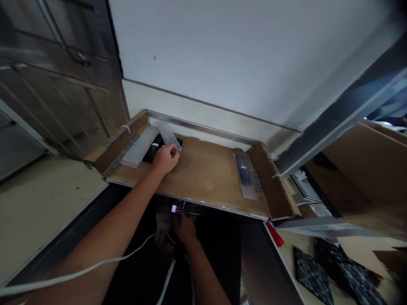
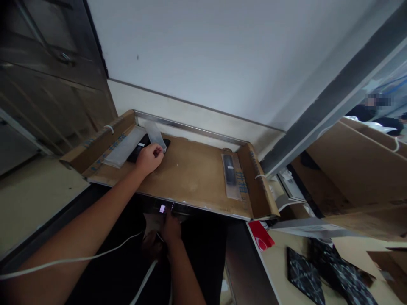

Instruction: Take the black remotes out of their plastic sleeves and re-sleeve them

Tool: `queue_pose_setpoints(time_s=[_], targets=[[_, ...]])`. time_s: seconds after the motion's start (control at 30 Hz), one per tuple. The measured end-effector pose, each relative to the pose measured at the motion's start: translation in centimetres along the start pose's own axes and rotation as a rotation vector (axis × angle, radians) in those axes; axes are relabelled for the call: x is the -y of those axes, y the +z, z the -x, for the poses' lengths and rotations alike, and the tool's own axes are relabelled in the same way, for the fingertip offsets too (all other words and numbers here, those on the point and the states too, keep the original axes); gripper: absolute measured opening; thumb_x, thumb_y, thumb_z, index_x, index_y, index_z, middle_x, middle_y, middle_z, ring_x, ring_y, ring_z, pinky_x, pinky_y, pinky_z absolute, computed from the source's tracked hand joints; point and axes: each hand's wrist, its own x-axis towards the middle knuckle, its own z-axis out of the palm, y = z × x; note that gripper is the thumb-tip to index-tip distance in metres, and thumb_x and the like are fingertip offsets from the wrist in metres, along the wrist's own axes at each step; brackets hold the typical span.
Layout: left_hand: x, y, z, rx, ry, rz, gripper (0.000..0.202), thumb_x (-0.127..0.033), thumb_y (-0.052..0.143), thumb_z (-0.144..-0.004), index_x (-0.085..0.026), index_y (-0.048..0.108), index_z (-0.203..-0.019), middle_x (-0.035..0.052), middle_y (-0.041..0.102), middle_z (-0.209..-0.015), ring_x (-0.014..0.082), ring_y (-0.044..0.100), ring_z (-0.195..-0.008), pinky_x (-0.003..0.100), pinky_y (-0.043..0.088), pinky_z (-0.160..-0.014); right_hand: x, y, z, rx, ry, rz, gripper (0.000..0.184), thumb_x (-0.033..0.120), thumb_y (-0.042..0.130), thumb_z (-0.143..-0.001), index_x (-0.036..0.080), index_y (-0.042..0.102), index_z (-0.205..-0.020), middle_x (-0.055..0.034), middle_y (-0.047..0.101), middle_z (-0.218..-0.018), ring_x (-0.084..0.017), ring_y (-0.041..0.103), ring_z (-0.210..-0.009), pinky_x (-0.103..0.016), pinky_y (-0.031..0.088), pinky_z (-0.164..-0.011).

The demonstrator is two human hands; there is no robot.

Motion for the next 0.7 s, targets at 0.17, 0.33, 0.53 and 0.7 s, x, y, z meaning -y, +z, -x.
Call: queue_pose_setpoints(time_s=[0.17,0.33,0.53,0.7], targets=[[0.0,0.0,0.0,0.012,-0.007,-0.011,0.006,-0.018,0.055,-0.078,-0.021,0.060,-0.081,0.0027,0.065,-0.075,0.0171,0.058,-0.070,0.028,0.043,-0.066,1.4,1.3,0.4,0.054,-0.068,-0.005,0.061,0.035,0.041,-0.097,0.030,0.026,-0.155,-0.0114,0.068,-0.122,-0.026,0.066,-0.109,-0.037,0.049,-0.090],[-0.1,0.0,0.0,0.026,-0.021,-0.049,0.006,-0.019,0.055,-0.079,-0.021,0.061,-0.081,0.0032,0.065,-0.075,0.0178,0.059,-0.070,0.029,0.044,-0.066,1.3,1.8,0.0,0.083,-0.025,-0.024,0.062,0.036,0.043,-0.096,0.028,0.026,-0.155,-0.0115,0.068,-0.122,-0.026,0.066,-0.110,-0.036,0.049,-0.090],[0.0,0.0,0.0,0.016,-0.009,-0.046,0.006,-0.019,0.055,-0.078,-0.021,0.061,-0.081,0.0024,0.065,-0.074,0.0172,0.059,-0.069,0.029,0.043,-0.066,1.3,2.0,-0.3,0.080,-0.019,0.004,0.063,0.034,0.044,-0.096,0.025,0.027,-0.155,-0.0131,0.070,-0.117,-0.027,0.067,-0.108,-0.037,0.051,-0.088],[0.0,0.0,0.0,0.023,-0.005,-0.035,0.007,-0.019,0.055,-0.078,-0.021,0.061,-0.081,0.0026,0.065,-0.074,0.0171,0.059,-0.069,0.029,0.043,-0.066,1.2,1.6,-0.3,0.080,0.087,0.028,0.069,0.033,0.044,-0.095,0.017,0.018,-0.157,-0.0170,0.071,-0.112,-0.029,0.069,-0.104,-0.038,0.053,-0.083]])
